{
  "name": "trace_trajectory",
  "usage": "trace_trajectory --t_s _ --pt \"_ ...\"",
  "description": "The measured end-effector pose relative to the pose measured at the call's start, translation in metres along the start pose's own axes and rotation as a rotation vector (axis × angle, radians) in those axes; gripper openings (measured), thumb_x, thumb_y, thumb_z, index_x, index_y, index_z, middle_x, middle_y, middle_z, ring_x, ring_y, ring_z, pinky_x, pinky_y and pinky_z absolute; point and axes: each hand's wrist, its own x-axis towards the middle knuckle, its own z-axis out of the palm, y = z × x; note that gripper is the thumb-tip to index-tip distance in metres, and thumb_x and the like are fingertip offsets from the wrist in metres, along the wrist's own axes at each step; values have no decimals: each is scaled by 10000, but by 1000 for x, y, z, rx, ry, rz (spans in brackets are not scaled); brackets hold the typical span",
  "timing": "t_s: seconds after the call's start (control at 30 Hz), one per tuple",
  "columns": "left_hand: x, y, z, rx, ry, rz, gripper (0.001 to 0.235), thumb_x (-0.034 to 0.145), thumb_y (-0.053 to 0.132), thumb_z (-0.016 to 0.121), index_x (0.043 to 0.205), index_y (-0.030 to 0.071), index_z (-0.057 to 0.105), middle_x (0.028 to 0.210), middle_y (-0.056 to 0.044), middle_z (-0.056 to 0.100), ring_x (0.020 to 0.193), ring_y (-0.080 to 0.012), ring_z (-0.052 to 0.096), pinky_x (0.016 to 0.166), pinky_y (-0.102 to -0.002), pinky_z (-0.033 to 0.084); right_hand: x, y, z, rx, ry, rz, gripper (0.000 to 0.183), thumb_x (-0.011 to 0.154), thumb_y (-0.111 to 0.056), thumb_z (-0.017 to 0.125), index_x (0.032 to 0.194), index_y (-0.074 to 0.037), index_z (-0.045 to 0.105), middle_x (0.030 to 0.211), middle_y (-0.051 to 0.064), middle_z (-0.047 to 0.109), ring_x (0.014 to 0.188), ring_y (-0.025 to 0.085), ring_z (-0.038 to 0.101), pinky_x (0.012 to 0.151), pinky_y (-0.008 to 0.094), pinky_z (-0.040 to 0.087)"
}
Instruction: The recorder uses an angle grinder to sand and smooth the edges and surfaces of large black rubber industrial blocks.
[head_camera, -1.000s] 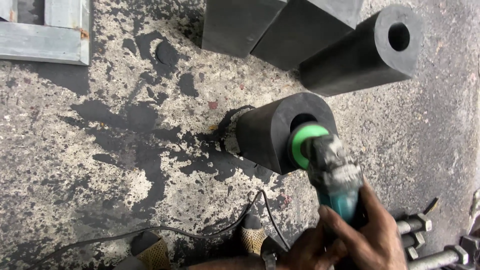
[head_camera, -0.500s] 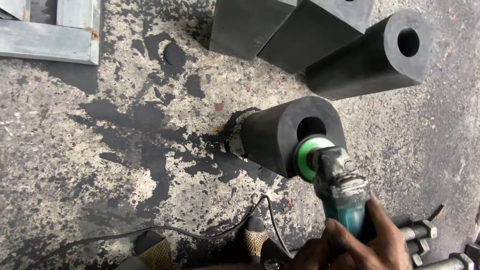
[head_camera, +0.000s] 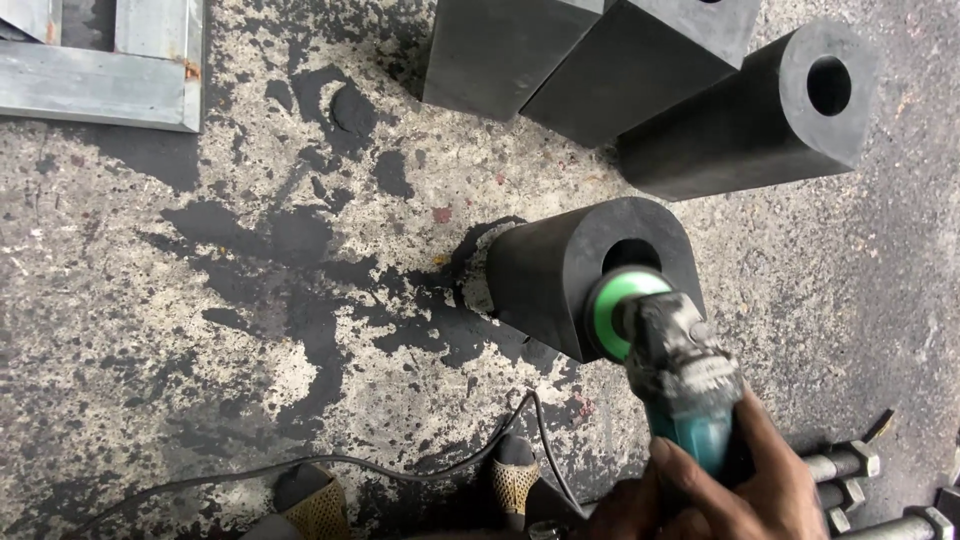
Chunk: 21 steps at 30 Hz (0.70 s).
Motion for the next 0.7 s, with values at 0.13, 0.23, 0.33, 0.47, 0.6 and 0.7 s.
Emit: trace_trajectory --t_s 0.13,0.23,0.33,0.47,0.6,0.7 --pt "46 108 -125 -337 -98 -80 760 1110 497 380 1649 1 176 1383 -273 574 1236 -370 621 1030 -470 525 12 -24 4 -33 -5 305 915 792 -196 860 1585 -19 439 1267 232 696 1170 335 710 1012 476 570" --pt "50 106 -123 -442 -139 -93 817 1097 538 370 1672 9 130 1432 -278 538 1286 -373 597 1066 -466 511 11 -25 2 -93 9 362 922 776 -189 859 1581 -37 436 1267 225 706 1160 322 710 1016 471 567" --pt "45 86 -111 -468 -178 -77 835 1100 561 353 1680 10 113 1485 -283 499 1327 -379 577 1094 -458 495 -16 30 -7 -98 96 301 911 734 -164 853 1523 12 434 1283 242 690 1188 318 689 1036 471 523" --pt "48 88 -115 -440 -164 -82 854 1084 580 367 1672 2 144 1472 -286 518 1318 -389 584 1086 -460 495 -29 52 -8 -62 192 286 879 727 -137 885 1472 91 479 1240 292 684 1171 351 705 1047 485 512" --pt "55 104 -130 -402 -150 -102 868 1067 592 382 1664 -2 170 1445 -284 546 1297 -392 596 1070 -461 501 -1 7 -2 40 70 274 876 737 -179 880 1490 46 493 1213 236 723 1101 317 755 967 452 558" --pt "63 122 -142 -375 -131 -114 882 1050 604 396 1655 -6 195 1418 -281 574 1275 -395 608 1054 -462 507 20 -16 -3 -20 -15 280 884 773 -234 879 1530 -6 482 1196 196 737 1060 290 748 893 433 599"
